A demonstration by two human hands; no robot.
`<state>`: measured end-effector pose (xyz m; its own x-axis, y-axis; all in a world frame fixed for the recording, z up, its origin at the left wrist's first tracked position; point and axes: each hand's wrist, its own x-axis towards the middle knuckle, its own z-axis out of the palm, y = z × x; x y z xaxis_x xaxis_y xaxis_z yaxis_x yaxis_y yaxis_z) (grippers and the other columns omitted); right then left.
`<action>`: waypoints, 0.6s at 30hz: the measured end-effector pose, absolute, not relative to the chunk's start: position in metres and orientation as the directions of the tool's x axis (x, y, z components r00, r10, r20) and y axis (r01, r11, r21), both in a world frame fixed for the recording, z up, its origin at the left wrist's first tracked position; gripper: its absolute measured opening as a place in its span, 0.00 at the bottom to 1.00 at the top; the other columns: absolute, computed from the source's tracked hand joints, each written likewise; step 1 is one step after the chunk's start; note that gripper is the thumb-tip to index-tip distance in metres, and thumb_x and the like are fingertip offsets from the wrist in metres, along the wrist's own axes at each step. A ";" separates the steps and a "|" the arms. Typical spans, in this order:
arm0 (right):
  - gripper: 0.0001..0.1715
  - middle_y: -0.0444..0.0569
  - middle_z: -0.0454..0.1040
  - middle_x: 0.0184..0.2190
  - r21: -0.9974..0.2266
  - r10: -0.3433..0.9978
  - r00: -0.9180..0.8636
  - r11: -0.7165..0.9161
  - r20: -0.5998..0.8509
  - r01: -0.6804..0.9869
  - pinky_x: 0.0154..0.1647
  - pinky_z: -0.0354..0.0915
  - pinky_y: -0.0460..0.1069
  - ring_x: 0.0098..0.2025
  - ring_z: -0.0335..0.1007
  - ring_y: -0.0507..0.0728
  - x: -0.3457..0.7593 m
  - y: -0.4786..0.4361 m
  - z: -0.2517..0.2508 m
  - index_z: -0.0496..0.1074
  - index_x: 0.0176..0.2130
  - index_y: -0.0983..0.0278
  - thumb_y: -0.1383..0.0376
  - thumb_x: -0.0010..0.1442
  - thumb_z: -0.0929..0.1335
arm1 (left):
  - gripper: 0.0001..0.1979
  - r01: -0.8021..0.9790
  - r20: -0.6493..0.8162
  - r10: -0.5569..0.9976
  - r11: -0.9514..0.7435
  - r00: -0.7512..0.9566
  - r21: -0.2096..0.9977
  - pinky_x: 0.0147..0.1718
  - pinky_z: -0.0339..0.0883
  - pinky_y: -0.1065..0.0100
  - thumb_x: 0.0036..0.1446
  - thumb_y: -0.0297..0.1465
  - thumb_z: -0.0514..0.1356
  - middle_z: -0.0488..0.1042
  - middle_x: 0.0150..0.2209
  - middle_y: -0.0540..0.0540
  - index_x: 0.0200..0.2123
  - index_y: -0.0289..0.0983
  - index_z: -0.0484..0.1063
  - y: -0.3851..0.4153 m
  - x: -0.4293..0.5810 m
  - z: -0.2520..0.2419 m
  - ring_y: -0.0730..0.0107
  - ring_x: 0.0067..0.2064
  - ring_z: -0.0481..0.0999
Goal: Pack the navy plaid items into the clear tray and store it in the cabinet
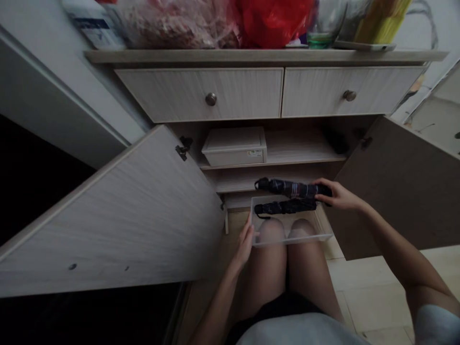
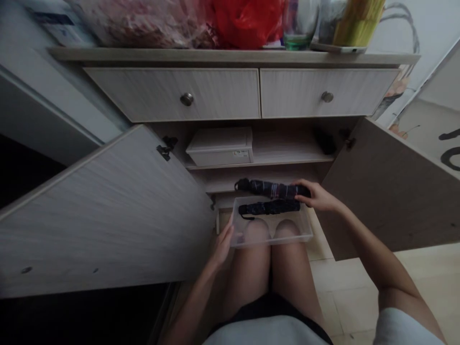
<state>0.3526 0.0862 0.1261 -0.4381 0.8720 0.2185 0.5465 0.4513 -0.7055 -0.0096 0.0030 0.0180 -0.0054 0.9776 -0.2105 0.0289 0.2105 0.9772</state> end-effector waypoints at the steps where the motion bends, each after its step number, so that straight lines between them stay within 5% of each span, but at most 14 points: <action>1: 0.24 0.53 0.77 0.45 -0.691 0.855 -0.482 0.465 0.190 0.553 0.49 0.71 0.56 0.46 0.75 0.61 0.349 0.074 0.127 0.71 0.53 0.63 0.54 0.62 0.69 | 0.38 0.052 -0.209 0.978 0.209 -0.007 0.977 0.60 0.67 0.57 0.60 0.52 0.57 0.52 0.72 0.44 0.69 0.43 0.59 0.003 -0.010 0.019 0.51 0.62 0.72; 7: 0.20 0.57 0.77 0.47 -0.487 0.782 -0.609 0.585 0.129 0.648 0.51 0.68 0.57 0.49 0.73 0.62 0.335 0.040 0.110 0.71 0.53 0.64 0.65 0.62 0.67 | 0.38 0.117 -0.144 0.990 0.141 0.011 0.983 0.66 0.58 0.55 0.62 0.51 0.55 0.54 0.72 0.44 0.70 0.38 0.59 0.004 -0.007 0.025 0.52 0.73 0.50; 12: 0.21 0.57 0.76 0.46 -0.328 0.762 -0.640 0.632 0.100 0.702 0.50 0.66 0.58 0.49 0.71 0.64 0.322 0.040 0.094 0.71 0.53 0.64 0.69 0.59 0.67 | 0.38 0.067 -0.175 0.985 0.173 0.016 0.983 0.63 0.63 0.54 0.61 0.51 0.55 0.53 0.72 0.45 0.70 0.42 0.57 0.002 -0.004 0.028 0.50 0.72 0.53; 18: 0.21 0.58 0.74 0.46 -0.319 0.766 -0.634 0.629 0.102 0.709 0.51 0.64 0.58 0.49 0.69 0.64 0.311 0.045 0.082 0.70 0.53 0.64 0.70 0.59 0.68 | 0.39 0.078 -0.152 0.988 0.152 -0.002 0.985 0.67 0.55 0.54 0.60 0.53 0.57 0.55 0.71 0.44 0.69 0.40 0.60 0.002 -0.006 0.026 0.51 0.73 0.52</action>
<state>0.3111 0.0451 0.0820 -0.6341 0.7665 0.1021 0.7089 0.6290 -0.3193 -0.0064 0.0015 0.0255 -0.0025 0.9883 -0.1524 0.0780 0.1521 0.9853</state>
